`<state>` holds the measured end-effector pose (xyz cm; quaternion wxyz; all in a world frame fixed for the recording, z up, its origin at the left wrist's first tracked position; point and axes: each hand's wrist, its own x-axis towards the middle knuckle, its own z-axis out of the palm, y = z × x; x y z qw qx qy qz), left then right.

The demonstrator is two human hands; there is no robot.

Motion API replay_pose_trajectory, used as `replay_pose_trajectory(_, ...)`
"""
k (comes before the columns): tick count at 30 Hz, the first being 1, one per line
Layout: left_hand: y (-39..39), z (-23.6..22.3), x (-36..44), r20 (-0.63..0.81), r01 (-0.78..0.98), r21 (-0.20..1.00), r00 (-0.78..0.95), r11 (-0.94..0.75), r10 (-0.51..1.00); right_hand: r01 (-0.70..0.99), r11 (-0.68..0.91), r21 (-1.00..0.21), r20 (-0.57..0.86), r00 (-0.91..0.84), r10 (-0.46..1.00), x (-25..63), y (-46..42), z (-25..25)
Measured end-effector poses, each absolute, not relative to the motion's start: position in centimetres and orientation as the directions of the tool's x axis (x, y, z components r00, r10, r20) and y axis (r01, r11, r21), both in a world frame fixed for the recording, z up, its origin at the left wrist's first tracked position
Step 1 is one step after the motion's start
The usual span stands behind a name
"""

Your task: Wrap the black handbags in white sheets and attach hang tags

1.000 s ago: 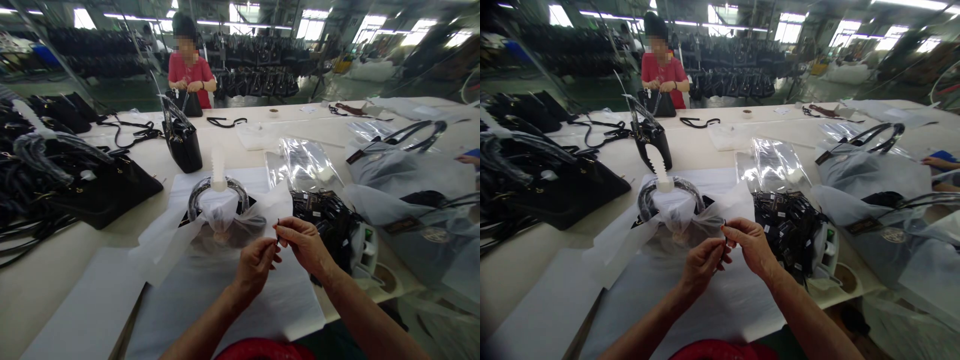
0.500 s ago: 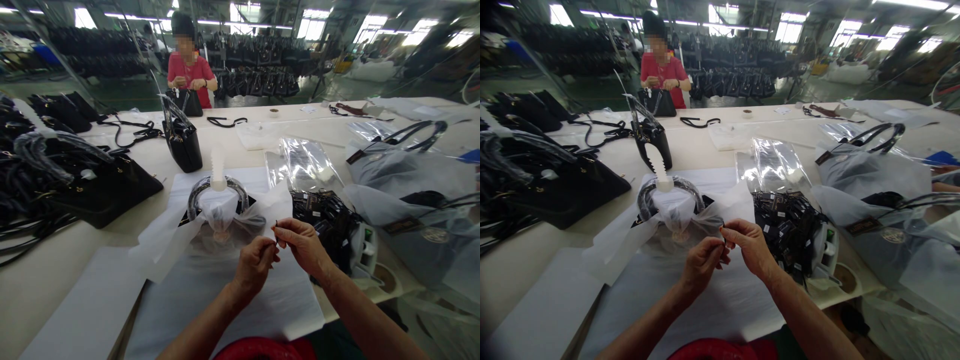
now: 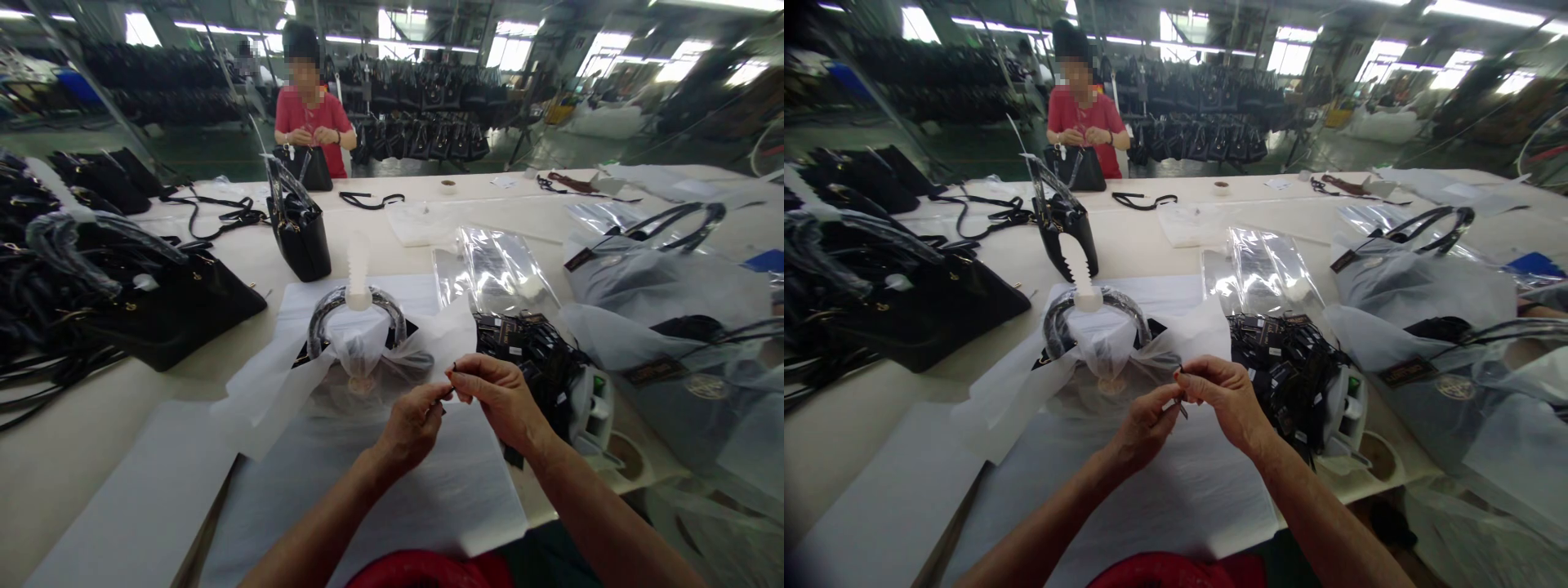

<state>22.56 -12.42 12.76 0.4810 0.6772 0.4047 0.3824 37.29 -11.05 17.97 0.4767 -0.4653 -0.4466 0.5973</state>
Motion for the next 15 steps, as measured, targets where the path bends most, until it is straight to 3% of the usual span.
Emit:
replay_pose_trajectory(7,-12.8,12.4,22.6,0.221,0.401,0.837,0.377,-0.373,0.900,-0.156,-0.137,-0.978,-0.128,-0.066,0.990,37.5,-10.9,18.5)
replay_pose_trajectory(15,-12.5,13.6,22.6,0.302,0.374,0.833,0.312,-0.408,0.901,-0.166,-0.131,-0.977,-0.117,-0.092,0.989,37.3,-10.8,18.3)
